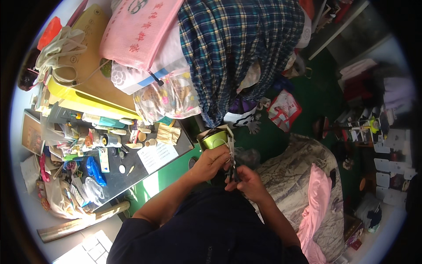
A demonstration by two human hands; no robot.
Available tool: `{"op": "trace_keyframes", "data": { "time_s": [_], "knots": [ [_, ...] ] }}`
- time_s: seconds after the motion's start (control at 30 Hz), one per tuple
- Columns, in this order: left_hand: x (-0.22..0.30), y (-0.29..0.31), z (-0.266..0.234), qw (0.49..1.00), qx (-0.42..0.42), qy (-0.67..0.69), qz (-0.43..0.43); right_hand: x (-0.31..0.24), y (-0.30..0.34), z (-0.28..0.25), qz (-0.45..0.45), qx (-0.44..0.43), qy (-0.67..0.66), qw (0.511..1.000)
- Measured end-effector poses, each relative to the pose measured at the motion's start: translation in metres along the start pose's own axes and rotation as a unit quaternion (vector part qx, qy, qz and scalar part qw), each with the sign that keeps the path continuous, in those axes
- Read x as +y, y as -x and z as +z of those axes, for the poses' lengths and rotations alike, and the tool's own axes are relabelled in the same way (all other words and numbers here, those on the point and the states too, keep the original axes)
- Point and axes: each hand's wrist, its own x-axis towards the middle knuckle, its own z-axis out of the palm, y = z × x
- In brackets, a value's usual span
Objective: The person repairs a white cable by cutting the outer sheath with scissors, stripping the insulation, and wrapping the exposed section with green tape. They handle the cable and scissors throughout the process.
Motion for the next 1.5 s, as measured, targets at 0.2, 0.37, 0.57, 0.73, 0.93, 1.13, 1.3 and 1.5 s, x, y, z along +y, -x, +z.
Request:
{"op": "trace_keyframes", "data": {
  "time_s": [0.2, 0.37, 0.57, 0.73, 0.93, 1.13, 1.3, 1.5],
  "knots": [
    [-0.009, 0.0, -0.006, 0.997, -0.002, 0.059, -0.042, -0.014, -0.002, 0.01, 0.002, -0.034, -0.022, 0.999],
    [-0.011, 0.001, -0.009, 0.997, -0.007, 0.069, -0.043, -0.011, -0.003, 0.007, 0.001, -0.006, -0.005, 1.0],
    [-0.011, 0.0, -0.008, 0.999, -0.006, 0.038, -0.019, -0.005, -0.008, -0.002, 0.0, -0.005, -0.029, 1.0],
    [-0.011, 0.001, -0.008, 0.998, 0.003, 0.057, -0.018, -0.012, -0.011, 0.001, 0.006, 0.009, 0.007, 1.0],
    [-0.01, 0.001, -0.017, 1.0, 0.0, 0.003, -0.028, -0.018, -0.012, 0.01, 0.034, 0.037, 0.032, 0.998],
    [-0.012, 0.001, -0.021, 1.0, 0.003, -0.012, -0.021, -0.017, -0.013, 0.013, 0.024, 0.037, 0.013, 0.999],
    [-0.005, 0.001, -0.02, 1.0, -0.007, -0.026, -0.012, -0.012, -0.011, 0.009, 0.024, 0.041, 0.02, 0.999],
    [-0.002, 0.002, -0.017, 0.999, -0.016, -0.03, -0.012, -0.014, -0.013, 0.004, 0.011, 0.042, 0.031, 0.999]
  ]
}}
